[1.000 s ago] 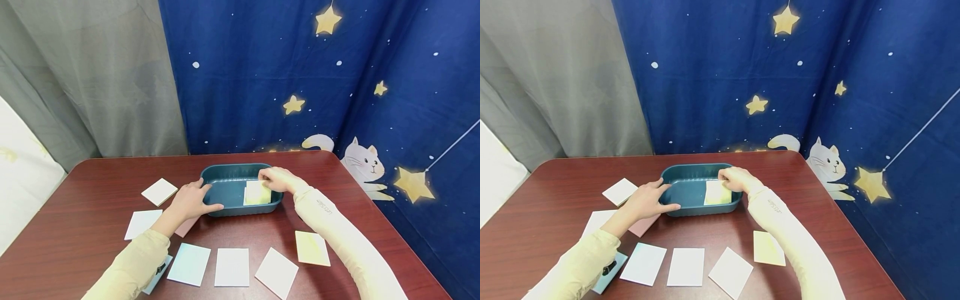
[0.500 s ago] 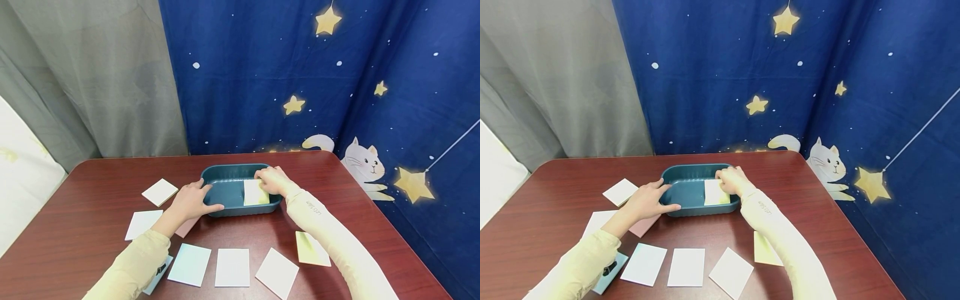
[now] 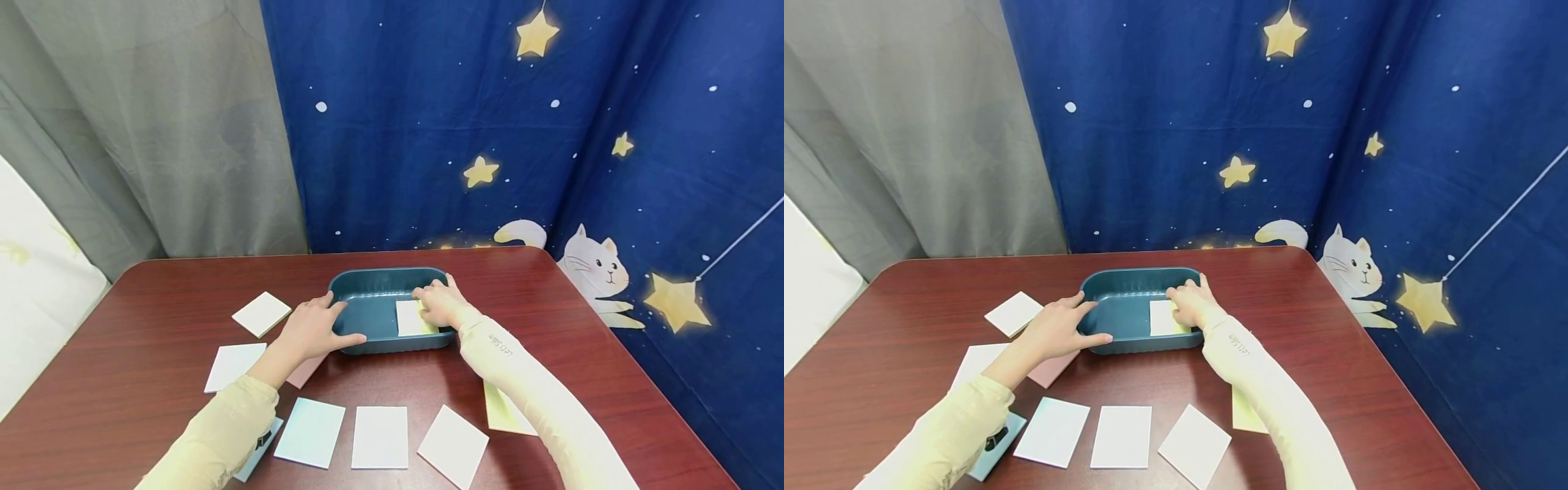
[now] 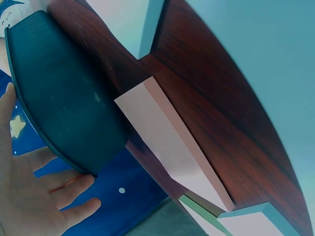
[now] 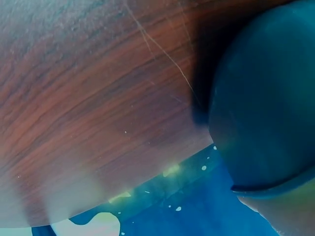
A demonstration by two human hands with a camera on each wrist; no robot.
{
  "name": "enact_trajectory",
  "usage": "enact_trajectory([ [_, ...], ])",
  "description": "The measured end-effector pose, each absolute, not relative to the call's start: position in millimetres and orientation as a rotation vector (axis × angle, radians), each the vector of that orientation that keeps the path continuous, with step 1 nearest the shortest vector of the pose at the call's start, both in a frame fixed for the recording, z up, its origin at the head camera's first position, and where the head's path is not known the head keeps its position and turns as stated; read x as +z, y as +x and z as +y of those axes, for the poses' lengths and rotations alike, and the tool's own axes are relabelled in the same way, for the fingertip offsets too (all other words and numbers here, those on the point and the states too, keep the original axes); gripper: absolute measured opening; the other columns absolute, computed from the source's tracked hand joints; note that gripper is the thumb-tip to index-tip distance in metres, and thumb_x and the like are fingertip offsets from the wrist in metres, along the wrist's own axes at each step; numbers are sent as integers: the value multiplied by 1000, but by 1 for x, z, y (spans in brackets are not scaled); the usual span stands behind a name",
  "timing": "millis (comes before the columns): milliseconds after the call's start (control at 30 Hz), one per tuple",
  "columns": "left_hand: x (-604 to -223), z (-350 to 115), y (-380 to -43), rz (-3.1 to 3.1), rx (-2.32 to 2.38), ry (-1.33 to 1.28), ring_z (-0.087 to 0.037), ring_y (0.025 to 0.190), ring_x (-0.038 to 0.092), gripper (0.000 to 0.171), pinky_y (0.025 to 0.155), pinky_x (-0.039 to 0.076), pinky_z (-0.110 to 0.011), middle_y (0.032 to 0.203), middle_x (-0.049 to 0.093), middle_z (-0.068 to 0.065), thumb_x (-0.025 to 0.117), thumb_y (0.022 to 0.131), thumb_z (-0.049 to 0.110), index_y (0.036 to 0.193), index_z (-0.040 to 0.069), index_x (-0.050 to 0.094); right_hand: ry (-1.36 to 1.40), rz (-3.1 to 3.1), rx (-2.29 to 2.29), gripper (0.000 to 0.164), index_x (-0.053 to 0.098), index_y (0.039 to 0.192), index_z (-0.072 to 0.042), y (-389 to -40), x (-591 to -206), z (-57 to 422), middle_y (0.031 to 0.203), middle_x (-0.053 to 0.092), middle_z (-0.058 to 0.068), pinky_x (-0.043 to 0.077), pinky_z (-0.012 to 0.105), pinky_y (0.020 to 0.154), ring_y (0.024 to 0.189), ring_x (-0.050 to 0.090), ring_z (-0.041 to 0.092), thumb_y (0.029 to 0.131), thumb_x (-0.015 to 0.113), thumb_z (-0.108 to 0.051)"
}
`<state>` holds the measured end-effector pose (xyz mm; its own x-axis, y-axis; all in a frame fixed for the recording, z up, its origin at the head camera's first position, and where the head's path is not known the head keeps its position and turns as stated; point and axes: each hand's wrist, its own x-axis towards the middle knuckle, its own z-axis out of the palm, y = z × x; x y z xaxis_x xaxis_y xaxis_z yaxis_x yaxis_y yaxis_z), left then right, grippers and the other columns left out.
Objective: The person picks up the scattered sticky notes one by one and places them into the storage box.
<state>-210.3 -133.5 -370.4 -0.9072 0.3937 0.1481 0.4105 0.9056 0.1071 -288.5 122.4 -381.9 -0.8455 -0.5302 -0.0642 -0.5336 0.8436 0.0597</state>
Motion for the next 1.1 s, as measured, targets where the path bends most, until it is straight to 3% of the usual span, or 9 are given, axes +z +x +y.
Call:
enact_trajectory([
  [633,-370,-132,-210,-2942,-199,-630,-37,112,43,85,90,34,-49,126,41,-26,50,70,70,122,2,52,-865,2960,155,36,57,116,-21,-285,-386,123,110,58,-3,6,57,97,103,46,20,80,58,-24],
  [1100,-370,-134,-210,-2948,-209,-624,-38,112,42,85,90,33,-50,126,41,-27,51,70,69,121,2,53,-930,2966,86,34,57,116,-17,-283,-375,131,109,56,1,14,55,97,107,44,23,82,56,-21],
])
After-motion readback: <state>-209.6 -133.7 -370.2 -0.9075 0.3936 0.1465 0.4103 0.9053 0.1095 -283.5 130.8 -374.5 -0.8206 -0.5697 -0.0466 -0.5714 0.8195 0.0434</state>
